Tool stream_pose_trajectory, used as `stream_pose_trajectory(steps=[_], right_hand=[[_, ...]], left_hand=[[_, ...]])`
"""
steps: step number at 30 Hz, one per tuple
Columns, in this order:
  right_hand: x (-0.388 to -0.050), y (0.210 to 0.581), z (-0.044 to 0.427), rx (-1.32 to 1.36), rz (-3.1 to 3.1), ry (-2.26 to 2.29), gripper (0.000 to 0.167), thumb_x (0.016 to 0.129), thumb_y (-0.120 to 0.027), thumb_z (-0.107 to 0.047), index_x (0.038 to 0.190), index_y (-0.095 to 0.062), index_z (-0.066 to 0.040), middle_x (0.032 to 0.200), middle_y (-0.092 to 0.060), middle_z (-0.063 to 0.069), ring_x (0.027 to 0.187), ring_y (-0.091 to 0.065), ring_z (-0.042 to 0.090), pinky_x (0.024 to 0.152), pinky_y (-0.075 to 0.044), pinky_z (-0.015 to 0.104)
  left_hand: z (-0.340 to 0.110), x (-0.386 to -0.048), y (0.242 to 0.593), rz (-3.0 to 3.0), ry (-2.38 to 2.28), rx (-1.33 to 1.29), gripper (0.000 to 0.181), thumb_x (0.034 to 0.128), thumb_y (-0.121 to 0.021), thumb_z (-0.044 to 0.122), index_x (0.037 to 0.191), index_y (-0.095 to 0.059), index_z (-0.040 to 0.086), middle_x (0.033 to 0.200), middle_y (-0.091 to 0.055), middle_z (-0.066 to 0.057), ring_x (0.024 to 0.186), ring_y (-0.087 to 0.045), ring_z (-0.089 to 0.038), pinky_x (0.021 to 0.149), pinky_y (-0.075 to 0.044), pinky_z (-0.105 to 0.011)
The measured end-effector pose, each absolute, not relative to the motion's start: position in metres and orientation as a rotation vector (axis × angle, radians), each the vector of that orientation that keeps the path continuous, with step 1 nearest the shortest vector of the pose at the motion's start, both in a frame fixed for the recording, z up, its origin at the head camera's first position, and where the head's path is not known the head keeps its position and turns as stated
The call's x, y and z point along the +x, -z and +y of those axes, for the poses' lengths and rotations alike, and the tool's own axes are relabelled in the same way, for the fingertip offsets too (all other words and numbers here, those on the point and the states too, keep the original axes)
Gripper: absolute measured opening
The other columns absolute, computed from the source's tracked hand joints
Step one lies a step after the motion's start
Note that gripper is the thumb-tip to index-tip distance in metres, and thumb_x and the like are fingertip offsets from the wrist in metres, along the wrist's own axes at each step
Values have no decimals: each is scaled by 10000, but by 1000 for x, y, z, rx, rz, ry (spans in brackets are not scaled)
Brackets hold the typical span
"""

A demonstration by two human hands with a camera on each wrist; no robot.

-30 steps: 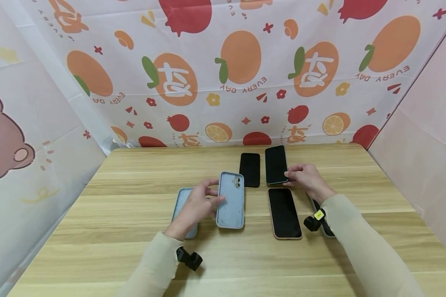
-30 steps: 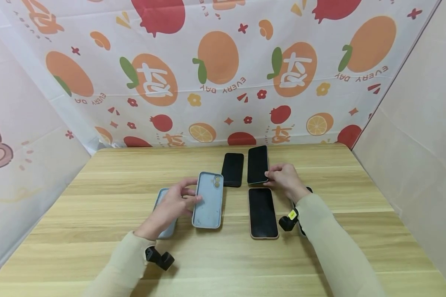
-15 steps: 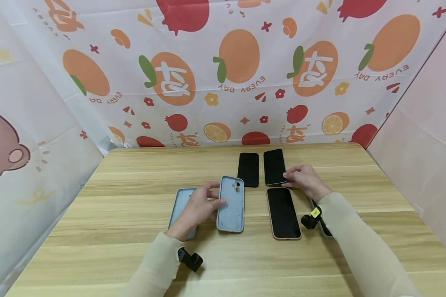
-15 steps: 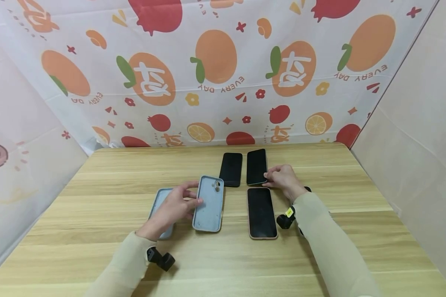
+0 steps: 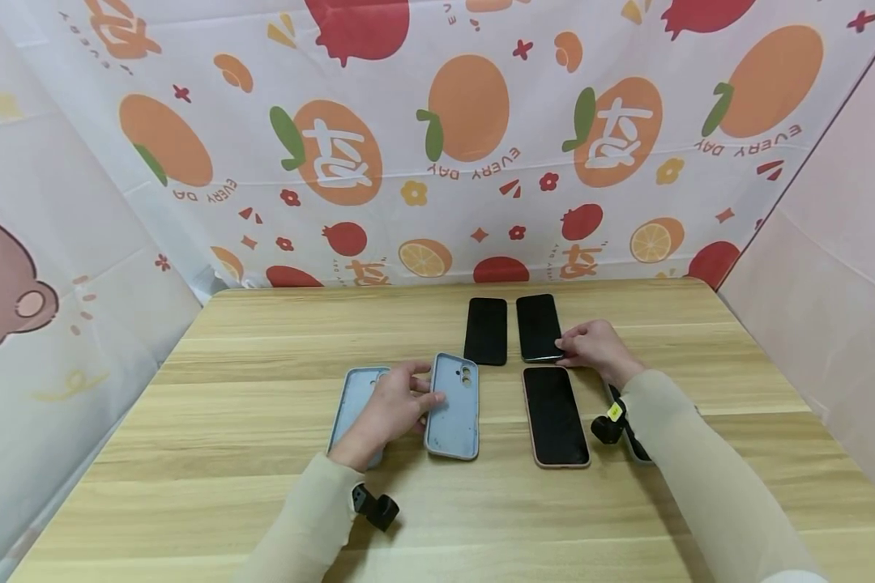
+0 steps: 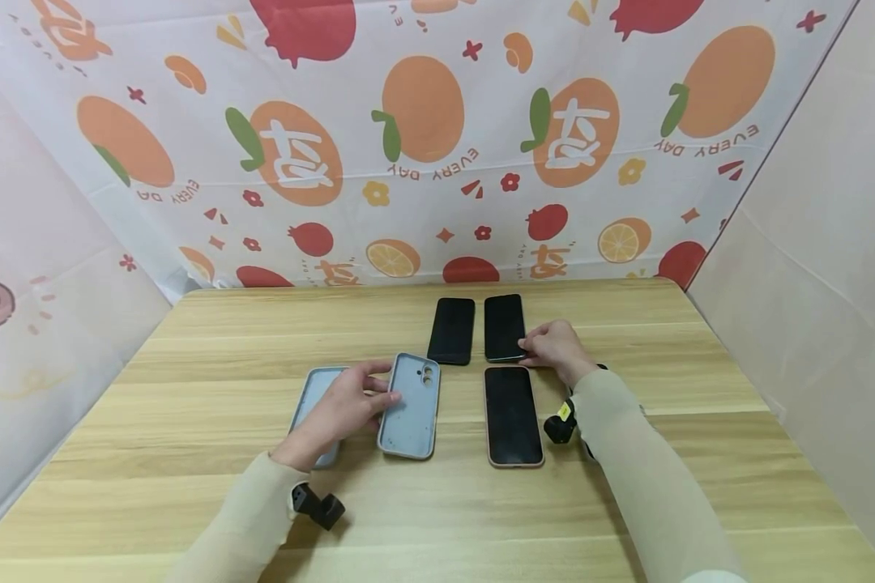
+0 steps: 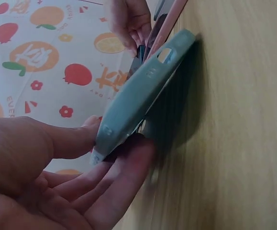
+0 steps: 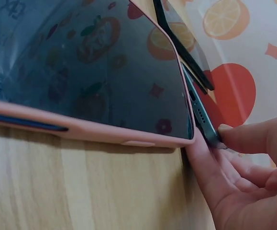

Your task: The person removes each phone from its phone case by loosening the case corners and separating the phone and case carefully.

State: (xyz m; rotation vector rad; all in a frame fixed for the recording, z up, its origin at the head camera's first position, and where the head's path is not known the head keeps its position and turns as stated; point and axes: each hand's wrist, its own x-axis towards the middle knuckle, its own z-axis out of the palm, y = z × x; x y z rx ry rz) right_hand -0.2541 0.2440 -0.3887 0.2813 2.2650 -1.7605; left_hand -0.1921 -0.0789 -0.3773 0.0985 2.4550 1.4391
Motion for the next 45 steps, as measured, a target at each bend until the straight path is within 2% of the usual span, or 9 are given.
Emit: stream_pose_trajectory(steps=[7,14,21,26,28,33,35,40,45], right_hand=[[-254,386,242,291,2339,1674,324,985,-536,-15,1246,-519,176,1144,-581,211,723,-646,112,734,-606,254],[-254,386,243,302,2384,1642,317,979,-548,-11,1236,-529,172,1065,-594,184,689,-638,104,695,-605,248],[-253,385,243,316,2435,1608,289,976,-498,7,1213,-577,153,953,-622,171,689,-638,128,676,-606,255],[-250,380,245,304,2484,1596,296,977,-491,-21,1217,-579,129,932,-641,168,708,-656,145,697,-609,274],[-247,377,246,282,2514,1581,301,984,-497,-48,1224,-577,117,973,-647,190,737,-669,165,722,-613,297],[-240,371,248,193,2601,1532,318,1003,-524,-136,1234,-587,74,1157,-614,244,865,-685,258,778,-612,361],[-236,369,249,152,2637,1522,309,1000,-539,-155,1217,-601,57,1169,-607,241,900,-672,292,784,-608,381],[-222,365,249,55,2731,1497,287,985,-562,-162,1181,-616,41,1093,-613,195,943,-645,347,791,-593,428],[-208,361,251,22,2779,1482,299,988,-566,-166,1197,-617,42,1086,-621,188,965,-645,366,811,-591,454]], left_hand=[[-80,-191,376,2517,-1324,141,530,928,-690,119,1407,-489,16,1113,-683,-141,699,-666,-155,560,-580,-301],[-82,-188,372,2534,-1247,152,555,921,-704,143,1409,-484,-4,1152,-665,-174,597,-661,-167,569,-581,-307],[-83,-184,366,2566,-1071,153,558,930,-692,160,1399,-468,-43,1214,-661,-200,566,-676,-151,726,-597,-302],[-83,-183,361,2610,-974,192,584,943,-675,189,1424,-439,-41,1284,-633,-205,575,-677,-133,912,-565,-397],[-83,-184,361,2640,-953,213,576,941,-674,206,1420,-454,-26,1293,-632,-192,711,-706,-149,936,-551,-421],[-77,-188,358,2678,-998,222,556,942,-670,249,1423,-485,38,1325,-621,-133,1118,-645,-232,857,-575,-372],[-74,-189,356,2651,-1060,228,545,948,-665,246,1427,-489,56,1340,-612,-117,1105,-646,-228,777,-588,-334],[-64,-190,354,2523,-1255,260,522,954,-658,195,1431,-484,72,1349,-593,-123,943,-675,-203,624,-580,-307],[-54,-192,353,2425,-1383,262,524,958,-648,151,1440,-465,54,1339,-585,-147,1049,-653,-231,610,-595,-313]])
